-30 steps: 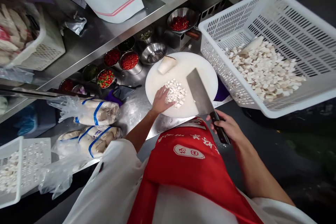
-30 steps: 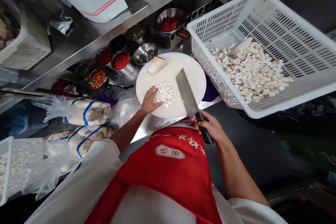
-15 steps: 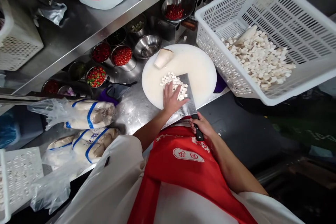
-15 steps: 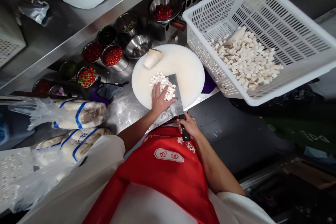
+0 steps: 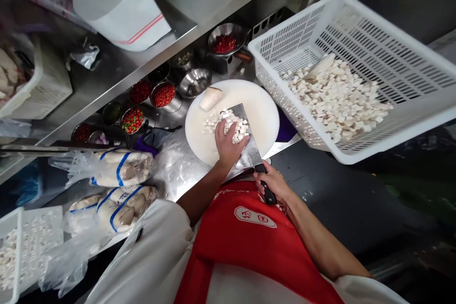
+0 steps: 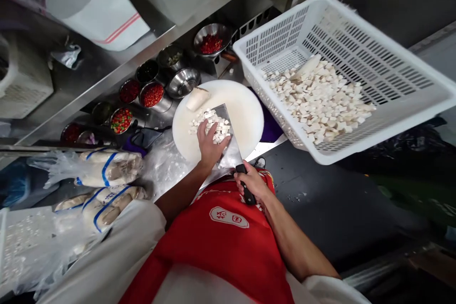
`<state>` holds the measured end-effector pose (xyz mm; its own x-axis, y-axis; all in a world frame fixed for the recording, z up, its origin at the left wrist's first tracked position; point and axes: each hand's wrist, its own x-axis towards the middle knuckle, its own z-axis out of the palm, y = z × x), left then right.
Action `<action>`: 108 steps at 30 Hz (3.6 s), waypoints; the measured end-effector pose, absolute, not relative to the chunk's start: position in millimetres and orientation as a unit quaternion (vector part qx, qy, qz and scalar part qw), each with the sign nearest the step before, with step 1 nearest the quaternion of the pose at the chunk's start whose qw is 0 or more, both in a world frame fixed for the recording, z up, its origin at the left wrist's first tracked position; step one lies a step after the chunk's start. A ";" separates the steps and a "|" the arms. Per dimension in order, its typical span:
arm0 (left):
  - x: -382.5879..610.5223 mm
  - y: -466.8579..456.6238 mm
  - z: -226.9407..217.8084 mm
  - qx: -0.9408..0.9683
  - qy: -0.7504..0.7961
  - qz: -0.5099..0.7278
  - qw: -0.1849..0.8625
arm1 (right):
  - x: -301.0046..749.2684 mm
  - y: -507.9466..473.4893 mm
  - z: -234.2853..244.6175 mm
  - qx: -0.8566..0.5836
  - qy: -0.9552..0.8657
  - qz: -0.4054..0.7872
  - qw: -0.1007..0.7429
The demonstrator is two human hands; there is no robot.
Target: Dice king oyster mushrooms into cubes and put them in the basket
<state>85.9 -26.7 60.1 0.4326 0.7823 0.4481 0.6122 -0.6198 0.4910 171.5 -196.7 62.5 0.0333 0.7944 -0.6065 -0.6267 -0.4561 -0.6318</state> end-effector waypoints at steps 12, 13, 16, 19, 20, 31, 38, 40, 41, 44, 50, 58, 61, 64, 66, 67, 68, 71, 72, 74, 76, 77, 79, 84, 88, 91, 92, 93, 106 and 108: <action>333.9 -33.0 141.2 0.889 0.233 0.323 0.224 | 345.9 -221.8 144.2 -0.525 -0.077 0.518 0.671; 352.6 -40.5 139.0 0.902 0.215 0.295 0.230 | 357.4 -224.4 148.5 -0.534 -0.054 0.502 0.678; 397.5 -65.3 124.4 0.950 0.128 0.183 0.217 | 384.7 -236.6 159.9 -0.551 0.022 0.477 0.684; 431.6 -77.0 101.0 0.970 0.091 0.081 0.209 | 398.6 -260.2 170.6 -0.550 0.076 0.476 0.682; 441.6 -76.0 92.5 0.970 0.108 0.050 0.212 | 400.0 -270.0 174.0 -0.548 0.086 0.481 0.679; 333.8 34.8 69.1 0.878 0.375 0.252 0.158 | 375.7 -306.1 157.8 -0.587 -0.008 0.550 0.595; 78.9 77.1 50.4 0.629 0.728 0.256 0.094 | 346.1 -222.3 122.9 -0.650 -0.308 0.589 0.368; 50.6 74.2 35.5 0.644 0.716 0.243 0.116 | 336.6 -185.5 114.1 -0.695 -0.424 0.495 0.303; 45.4 72.6 28.1 0.665 0.698 0.233 0.129 | 332.3 -166.7 111.1 -0.708 -0.471 0.452 0.268; 51.6 72.5 12.0 0.747 0.614 0.204 0.154 | 321.6 -116.8 107.1 -0.732 -0.567 0.349 0.142; 70.6 85.8 12.0 0.825 0.498 0.189 0.188 | 313.5 -87.1 101.8 -0.715 -0.634 0.286 0.067; 69.9 95.1 16.9 0.836 0.466 0.171 0.233 | 330.8 -151.1 117.7 -0.659 -0.471 0.529 0.255; 83.8 103.1 17.3 0.863 0.406 0.149 0.260 | 322.2 -175.2 110.8 -0.656 -0.309 0.611 0.317; 98.0 111.7 18.4 0.893 0.354 0.100 0.258 | 306.6 -188.9 90.4 -0.610 -0.175 0.658 0.406; 98.3 114.5 20.1 0.910 0.317 0.075 0.256 | 296.4 -190.2 75.3 -0.582 -0.127 0.664 0.452; 94.2 113.9 21.3 0.918 0.292 0.064 0.261 | 292.1 -189.0 68.8 -0.574 -0.112 0.664 0.465; 87.1 111.3 22.5 0.924 0.267 0.054 0.268 | 288.5 -186.9 63.3 -0.569 -0.102 0.665 0.473; 55.0 88.5 25.6 0.930 0.227 0.026 0.288 | 281.6 -179.1 53.5 -0.562 -0.090 0.676 0.467; 43.9 75.8 26.0 0.928 0.234 0.024 0.288 | 280.2 -177.0 51.9 -0.560 -0.094 0.684 0.458; 27.6 45.1 25.7 0.921 0.277 0.034 0.273 | 277.7 -174.0 50.1 -0.550 -0.111 0.704 0.435; 23.3 12.8 23.7 0.904 0.350 0.059 0.238 | 274.0 -171.9 49.2 -0.536 -0.131 0.729 0.404; 25.5 -1.4 22.0 0.890 0.394 0.075 0.218 | 271.2 -170.9 49.1 -0.530 -0.141 0.741 0.387; 35.1 -22.5 18.2 0.850 0.480 0.117 0.182 | 263.5 -168.3 50.9 -0.517 -0.166 0.758 0.361; 57.4 -32.3 12.2 0.739 0.599 0.263 0.163 | 243.1 -158.9 69.5 -0.470 -0.254 0.768 0.354; 85.2 -18.8 25.2 0.674 0.628 0.341 0.188 | 251.3 -157.4 91.2 -0.480 -0.252 0.742 0.394; 132.7 -12.0 53.5 0.690 0.575 0.394 0.194 | 275.0 -170.6 110.5 -0.504 -0.259 0.699 0.436; 153.9 -12.0 64.9 0.705 0.544 0.409 0.200 | 284.7 -177.7 117.0 -0.517 -0.263 0.679 0.451; 177.2 -13.3 76.1 0.722 0.508 0.420 0.207 | 294.6 -185.6 123.1 -0.530 -0.267 0.657 0.465; 391.5 -10.3 75.9 0.785 0.308 0.307 0.442 | 385.7 -286.8 165.3 -0.683 -0.035 0.253 0.684; 371.3 27.0 76.2 0.769 0.331 0.318 0.445 | 391.0 -296.3 164.7 -0.684 -0.023 0.239 0.689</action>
<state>371.3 27.0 76.2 0.5781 0.7924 0.1946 0.2268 -0.3852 0.8945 391.0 -296.3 164.7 0.8850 0.3597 -0.2956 -0.2978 -0.0508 -0.9533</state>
